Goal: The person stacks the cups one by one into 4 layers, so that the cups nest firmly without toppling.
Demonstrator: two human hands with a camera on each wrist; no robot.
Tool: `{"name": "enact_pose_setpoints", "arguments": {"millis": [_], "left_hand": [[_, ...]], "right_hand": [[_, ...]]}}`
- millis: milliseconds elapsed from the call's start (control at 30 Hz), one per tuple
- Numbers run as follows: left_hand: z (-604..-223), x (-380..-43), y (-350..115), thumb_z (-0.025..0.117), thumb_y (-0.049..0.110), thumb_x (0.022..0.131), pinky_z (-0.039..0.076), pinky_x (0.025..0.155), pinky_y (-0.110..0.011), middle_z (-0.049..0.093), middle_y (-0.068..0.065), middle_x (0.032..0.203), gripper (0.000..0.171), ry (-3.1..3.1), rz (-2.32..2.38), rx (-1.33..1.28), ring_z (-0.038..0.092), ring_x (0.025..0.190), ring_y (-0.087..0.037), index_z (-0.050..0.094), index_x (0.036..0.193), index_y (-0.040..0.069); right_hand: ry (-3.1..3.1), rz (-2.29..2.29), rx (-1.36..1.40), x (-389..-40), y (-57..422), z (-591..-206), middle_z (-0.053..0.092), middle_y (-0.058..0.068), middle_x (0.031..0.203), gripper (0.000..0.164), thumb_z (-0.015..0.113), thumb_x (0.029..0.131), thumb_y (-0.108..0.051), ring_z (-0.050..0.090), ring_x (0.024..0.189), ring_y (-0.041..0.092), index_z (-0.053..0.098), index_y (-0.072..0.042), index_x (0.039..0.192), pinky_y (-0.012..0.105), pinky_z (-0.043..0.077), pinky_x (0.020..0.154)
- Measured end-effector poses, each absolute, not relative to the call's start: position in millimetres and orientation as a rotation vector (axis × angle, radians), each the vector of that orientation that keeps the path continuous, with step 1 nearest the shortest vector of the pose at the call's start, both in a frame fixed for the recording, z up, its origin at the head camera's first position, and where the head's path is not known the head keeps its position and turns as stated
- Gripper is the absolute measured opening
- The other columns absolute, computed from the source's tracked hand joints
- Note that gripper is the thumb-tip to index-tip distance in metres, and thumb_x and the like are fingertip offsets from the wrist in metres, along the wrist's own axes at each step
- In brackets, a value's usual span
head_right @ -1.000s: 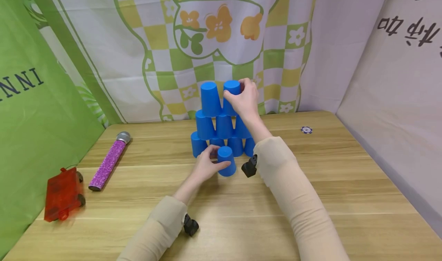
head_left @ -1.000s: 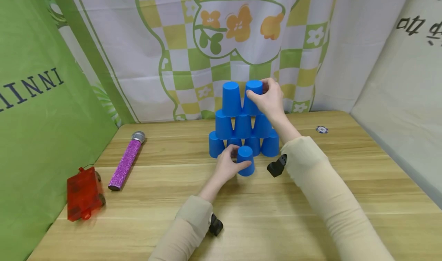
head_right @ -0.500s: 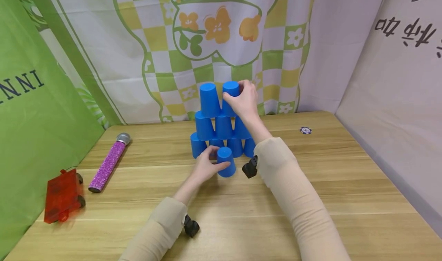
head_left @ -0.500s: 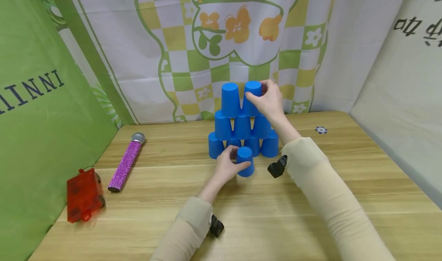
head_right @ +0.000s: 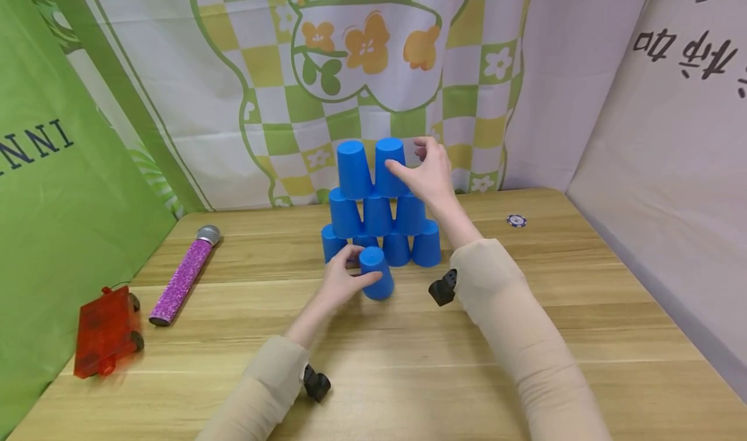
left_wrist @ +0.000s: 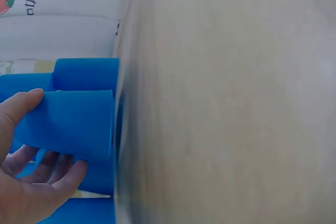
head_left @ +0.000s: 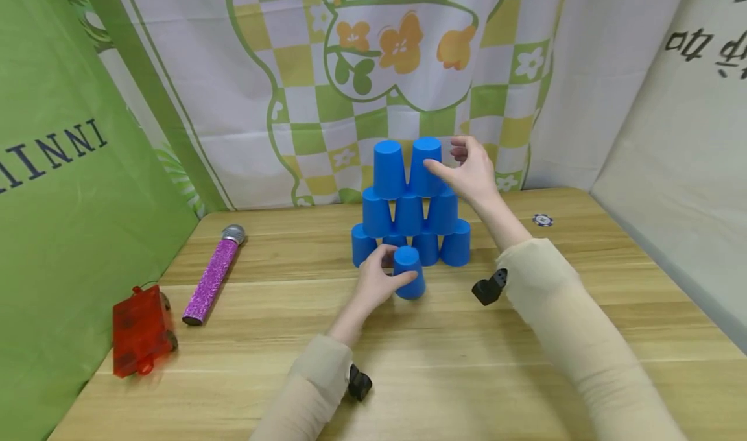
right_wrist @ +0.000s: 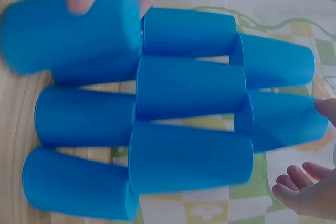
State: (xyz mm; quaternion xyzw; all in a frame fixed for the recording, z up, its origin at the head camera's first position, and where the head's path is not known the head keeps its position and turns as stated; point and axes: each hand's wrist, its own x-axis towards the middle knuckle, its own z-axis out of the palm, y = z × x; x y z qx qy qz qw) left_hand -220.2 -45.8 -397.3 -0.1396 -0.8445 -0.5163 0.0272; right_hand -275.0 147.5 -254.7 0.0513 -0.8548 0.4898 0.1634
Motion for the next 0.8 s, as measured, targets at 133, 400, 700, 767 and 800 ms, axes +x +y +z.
{"name": "enact_pose_setpoints", "arguments": {"millis": [133,400,700,767,800], "left_hand": [[-388.1,-218.6,-54.0,0.075,0.025,0.080,0.052,0.091,-0.043,0.060,-0.013,0.117,0.050,-2.586,-1.614,-0.409,0.059,0.105,-0.028,0.054,0.120,0.006],[-359.8,-212.9,-74.2,0.075,0.021,0.080,0.050,0.094,-0.048,0.060,-0.015,0.120,0.048,-2.507,-1.681,-0.394,0.059,0.108,-0.031,0.054,0.121,0.006],[-317.8,-208.3,-91.5,0.075,0.018,0.080,0.049,0.096,-0.047,0.059,-0.016,0.122,0.051,-2.430,-1.697,-0.399,0.059,0.113,-0.033,0.053,0.123,0.003],[-307.9,-207.8,-93.3,0.075,0.017,0.080,0.049,0.096,-0.047,0.058,-0.017,0.122,0.051,-2.411,-1.702,-0.416,0.059,0.113,-0.034,0.052,0.124,0.003],[-303.1,-207.7,-93.9,0.074,0.017,0.081,0.049,0.097,-0.048,0.058,-0.017,0.122,0.051,-2.404,-1.700,-0.423,0.058,0.113,-0.034,0.052,0.125,0.003]], "right_hand": [[-2.445,1.417,0.173,-271.8,167.9,-253.5,0.046,0.020,0.137,0.072,0.069,0.084,-0.037,0.043,0.127,0.034,0.037,-0.003,0.139,0.047,0.037,0.107],[-2.512,1.451,0.129,-263.4,209.1,-267.0,0.043,0.024,0.138,0.076,0.065,0.085,-0.043,0.043,0.126,0.037,0.034,0.000,0.140,0.048,0.037,0.107],[-2.786,1.467,0.205,-263.4,242.4,-310.2,0.036,0.027,0.144,0.084,0.059,0.089,-0.046,0.036,0.132,0.042,0.021,0.001,0.147,0.055,0.035,0.106],[-2.826,1.479,0.234,-263.6,244.7,-322.6,0.035,0.028,0.144,0.084,0.060,0.089,-0.043,0.035,0.132,0.044,0.019,0.002,0.147,0.056,0.035,0.106],[-2.843,1.480,0.247,-263.7,245.3,-328.8,0.035,0.028,0.144,0.083,0.060,0.090,-0.042,0.035,0.132,0.044,0.019,0.002,0.147,0.056,0.035,0.106]]}}
